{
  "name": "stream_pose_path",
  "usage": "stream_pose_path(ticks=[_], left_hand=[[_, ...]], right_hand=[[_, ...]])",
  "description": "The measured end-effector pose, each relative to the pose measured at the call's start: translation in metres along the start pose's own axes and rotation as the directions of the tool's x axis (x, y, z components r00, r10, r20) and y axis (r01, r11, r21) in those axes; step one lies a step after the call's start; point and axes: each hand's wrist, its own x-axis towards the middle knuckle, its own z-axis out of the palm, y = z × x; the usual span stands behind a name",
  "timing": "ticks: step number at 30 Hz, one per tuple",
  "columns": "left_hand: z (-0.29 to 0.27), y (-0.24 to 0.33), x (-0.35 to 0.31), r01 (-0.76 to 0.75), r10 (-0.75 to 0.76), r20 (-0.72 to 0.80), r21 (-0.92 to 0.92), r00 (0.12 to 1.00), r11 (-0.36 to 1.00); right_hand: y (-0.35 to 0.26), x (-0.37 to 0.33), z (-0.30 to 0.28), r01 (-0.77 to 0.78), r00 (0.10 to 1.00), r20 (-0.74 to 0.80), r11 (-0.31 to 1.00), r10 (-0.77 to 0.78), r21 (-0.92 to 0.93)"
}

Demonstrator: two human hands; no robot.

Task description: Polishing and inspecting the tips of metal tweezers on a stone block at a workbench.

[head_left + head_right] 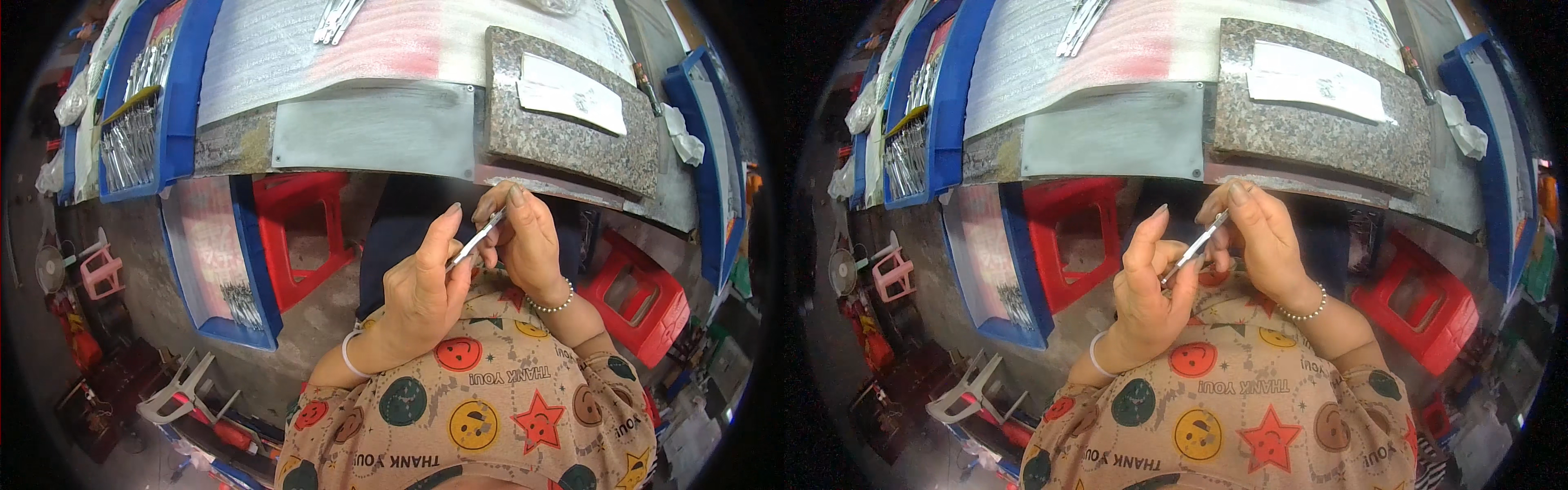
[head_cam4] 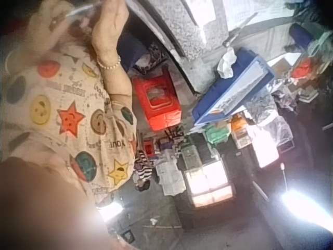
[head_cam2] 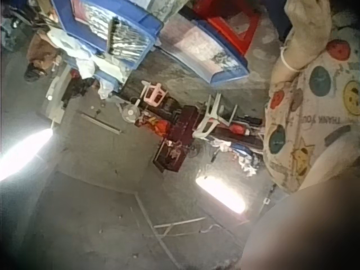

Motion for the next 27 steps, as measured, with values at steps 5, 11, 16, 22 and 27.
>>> stream_pose_path(ticks=[5, 11, 16, 22, 27], left_hand=[[-0.002, -0.005, -0.003, 0.052, -0.053, -0.003, -0.054, 0.999, 0.997], [-0.008, -0.01, -0.008, 0.209, -0.218, -0.031, -0.183, 0.975, 0.961], [-0.023, -0.023, -0.022, 0.172, -0.178, -0.068, -0.088, 0.982, 0.981], [-0.131, -0.076, -0.097, 0.556, -0.492, -0.304, 0.178, 0.816, 0.812], [-0.248, -0.161, -0.187, 0.757, -0.368, -0.685, 0.428, 0.628, 0.494]], right_hand=[[0.003, 0.003, 0.002, -0.035, 0.999, 0.009, 0.999, 0.035, -0.017], [0.011, 0.009, 0.014, -0.056, 0.998, 0.033, 0.993, 0.06, -0.105], [0.014, 0.001, 0.022, -0.061, 0.968, 0.199, 0.916, 0.15, -0.395], [0.018, 0.003, 0.04, -0.024, 0.899, 0.335, 0.796, 0.281, -0.604], [0.022, 0.012, 0.045, -0.055, 0.884, 0.336, 0.787, 0.324, -0.614]])
